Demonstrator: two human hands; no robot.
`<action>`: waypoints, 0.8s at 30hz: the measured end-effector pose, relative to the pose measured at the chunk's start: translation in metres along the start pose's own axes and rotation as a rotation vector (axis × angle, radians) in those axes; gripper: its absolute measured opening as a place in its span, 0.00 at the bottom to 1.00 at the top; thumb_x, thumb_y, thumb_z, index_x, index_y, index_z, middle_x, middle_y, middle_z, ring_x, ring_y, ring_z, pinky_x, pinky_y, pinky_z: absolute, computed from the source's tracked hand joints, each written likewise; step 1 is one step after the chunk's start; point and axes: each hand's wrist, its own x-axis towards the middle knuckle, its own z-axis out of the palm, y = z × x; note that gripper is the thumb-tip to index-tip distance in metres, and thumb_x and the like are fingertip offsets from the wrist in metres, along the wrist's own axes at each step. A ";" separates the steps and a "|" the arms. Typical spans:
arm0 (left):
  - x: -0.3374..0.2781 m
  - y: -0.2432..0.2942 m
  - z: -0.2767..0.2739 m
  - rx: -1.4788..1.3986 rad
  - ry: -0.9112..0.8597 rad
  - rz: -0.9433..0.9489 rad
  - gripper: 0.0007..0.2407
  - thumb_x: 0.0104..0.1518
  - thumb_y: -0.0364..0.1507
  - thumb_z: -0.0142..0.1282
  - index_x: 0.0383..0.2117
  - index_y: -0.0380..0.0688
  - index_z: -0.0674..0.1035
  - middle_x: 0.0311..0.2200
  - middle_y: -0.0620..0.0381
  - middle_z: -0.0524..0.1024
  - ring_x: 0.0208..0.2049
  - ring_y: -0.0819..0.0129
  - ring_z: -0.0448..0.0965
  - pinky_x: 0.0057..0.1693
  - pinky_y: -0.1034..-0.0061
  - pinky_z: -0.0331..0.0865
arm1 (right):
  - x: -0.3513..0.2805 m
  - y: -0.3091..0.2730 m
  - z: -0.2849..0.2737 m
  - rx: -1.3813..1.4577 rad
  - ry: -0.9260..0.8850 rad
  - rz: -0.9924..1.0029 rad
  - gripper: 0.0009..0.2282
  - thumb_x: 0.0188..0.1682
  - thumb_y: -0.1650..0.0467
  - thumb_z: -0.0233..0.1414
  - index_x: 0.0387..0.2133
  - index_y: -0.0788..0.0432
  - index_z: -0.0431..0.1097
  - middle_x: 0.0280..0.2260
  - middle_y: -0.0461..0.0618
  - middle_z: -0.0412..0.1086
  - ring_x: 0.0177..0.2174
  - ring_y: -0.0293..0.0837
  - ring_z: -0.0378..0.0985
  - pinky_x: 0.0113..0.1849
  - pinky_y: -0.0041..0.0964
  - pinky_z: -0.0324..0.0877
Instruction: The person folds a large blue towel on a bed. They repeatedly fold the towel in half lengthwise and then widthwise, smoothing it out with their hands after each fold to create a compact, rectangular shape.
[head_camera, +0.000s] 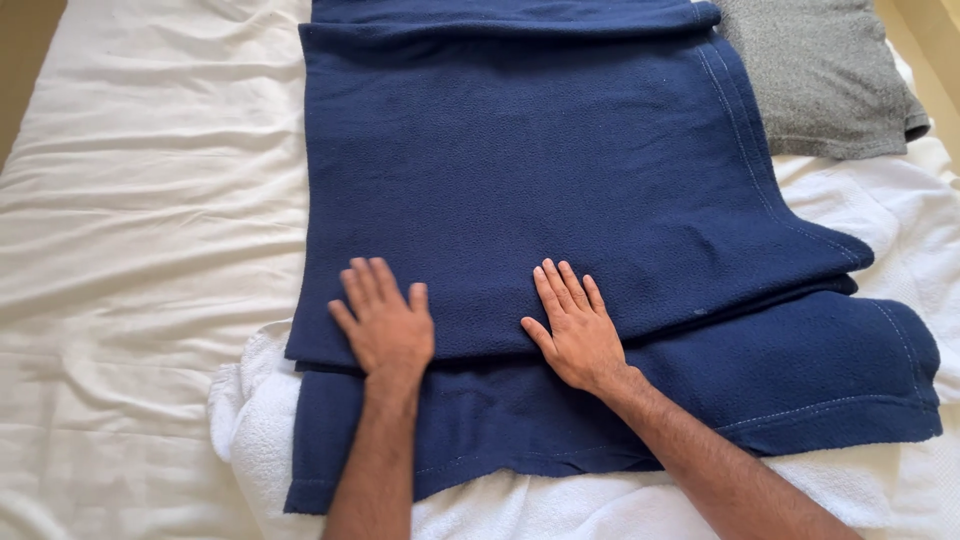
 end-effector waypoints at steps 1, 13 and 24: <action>-0.006 0.008 0.003 0.002 0.002 0.001 0.33 0.65 0.50 0.31 0.72 0.41 0.49 0.74 0.46 0.39 0.74 0.53 0.34 0.70 0.43 0.31 | -0.001 0.000 -0.001 0.002 0.002 0.001 0.32 0.57 0.53 0.37 0.70 0.58 0.43 0.71 0.54 0.43 0.69 0.49 0.39 0.66 0.52 0.34; -0.035 0.042 0.025 -0.026 -0.040 0.321 0.32 0.65 0.52 0.29 0.71 0.46 0.51 0.73 0.45 0.40 0.73 0.52 0.34 0.70 0.41 0.31 | -0.010 0.010 -0.023 0.031 -0.158 0.188 0.39 0.53 0.49 0.42 0.69 0.64 0.39 0.70 0.60 0.37 0.69 0.57 0.34 0.64 0.57 0.31; -0.028 0.041 0.031 -0.055 -0.081 0.235 0.32 0.65 0.51 0.30 0.71 0.46 0.52 0.73 0.44 0.40 0.74 0.51 0.33 0.71 0.44 0.30 | 0.008 0.121 -0.088 0.141 -0.563 0.131 0.39 0.53 0.48 0.37 0.70 0.62 0.39 0.72 0.59 0.34 0.71 0.52 0.33 0.65 0.52 0.36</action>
